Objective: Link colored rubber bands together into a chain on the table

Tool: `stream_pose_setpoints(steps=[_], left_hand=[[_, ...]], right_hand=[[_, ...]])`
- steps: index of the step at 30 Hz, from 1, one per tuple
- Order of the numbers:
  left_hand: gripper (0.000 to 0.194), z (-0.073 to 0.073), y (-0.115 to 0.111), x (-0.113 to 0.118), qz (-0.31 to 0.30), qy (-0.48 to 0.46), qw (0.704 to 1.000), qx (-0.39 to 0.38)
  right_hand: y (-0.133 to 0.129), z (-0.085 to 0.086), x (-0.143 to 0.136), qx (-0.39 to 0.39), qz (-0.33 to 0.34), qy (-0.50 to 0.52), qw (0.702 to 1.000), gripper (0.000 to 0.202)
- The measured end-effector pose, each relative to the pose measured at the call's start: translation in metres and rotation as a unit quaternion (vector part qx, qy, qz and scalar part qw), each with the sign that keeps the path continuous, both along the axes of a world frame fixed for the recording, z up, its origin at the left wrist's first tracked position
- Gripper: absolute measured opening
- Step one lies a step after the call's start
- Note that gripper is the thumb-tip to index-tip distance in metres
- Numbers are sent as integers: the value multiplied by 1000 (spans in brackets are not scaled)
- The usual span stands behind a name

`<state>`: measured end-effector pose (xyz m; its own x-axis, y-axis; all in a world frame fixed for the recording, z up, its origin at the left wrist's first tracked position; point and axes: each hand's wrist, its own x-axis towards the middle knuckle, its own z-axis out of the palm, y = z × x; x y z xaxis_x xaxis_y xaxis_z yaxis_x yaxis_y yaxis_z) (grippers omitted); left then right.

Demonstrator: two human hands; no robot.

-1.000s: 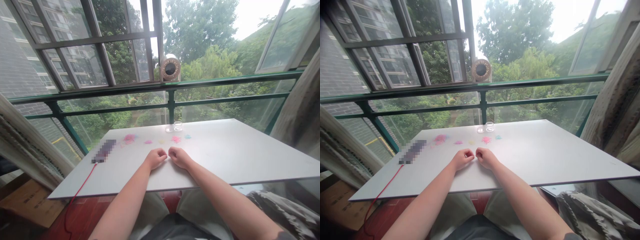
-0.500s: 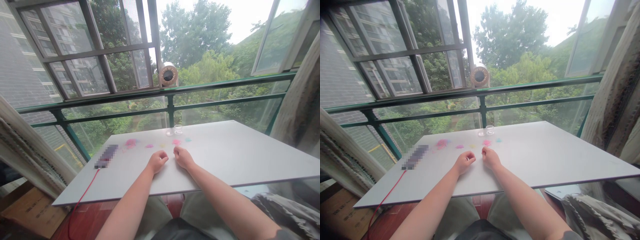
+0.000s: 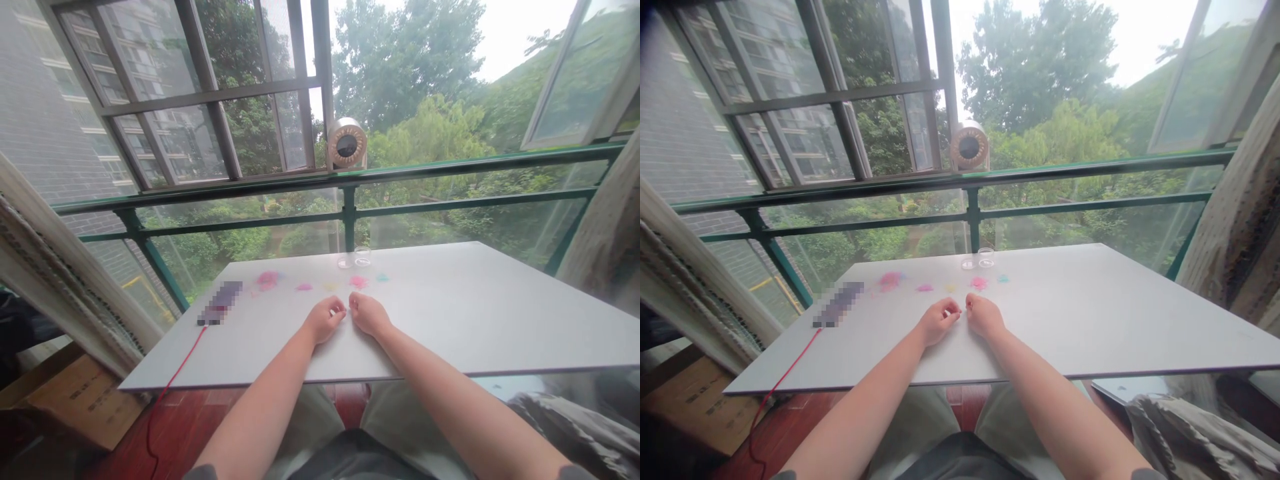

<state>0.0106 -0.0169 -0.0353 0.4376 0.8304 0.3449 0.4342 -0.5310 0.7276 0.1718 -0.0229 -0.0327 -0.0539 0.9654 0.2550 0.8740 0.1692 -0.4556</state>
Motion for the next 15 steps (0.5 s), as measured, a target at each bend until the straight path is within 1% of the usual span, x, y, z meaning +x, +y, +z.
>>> stream_pose_setpoints(steps=[4, 10, 12, 15], left_hand=[[15, 0, 0, -1, -2, -17, 999, -46], [7, 2, 1, -1, -45, -108, 990, -76], [8, 1, 2, -1, -41, -102, 990, -87], [16, -1, 4, -1, -8, -42, 995, -93]], right_hand=[[-1, -1, 2, 20, 22, 17, 999, 13], [-1, -2, 5, 31, 44, 40, 998, 13], [-2, -2, 5, 31, 61, 56, 996, 12], [-3, -2, 5, 43, 115, 91, 988, 13]])
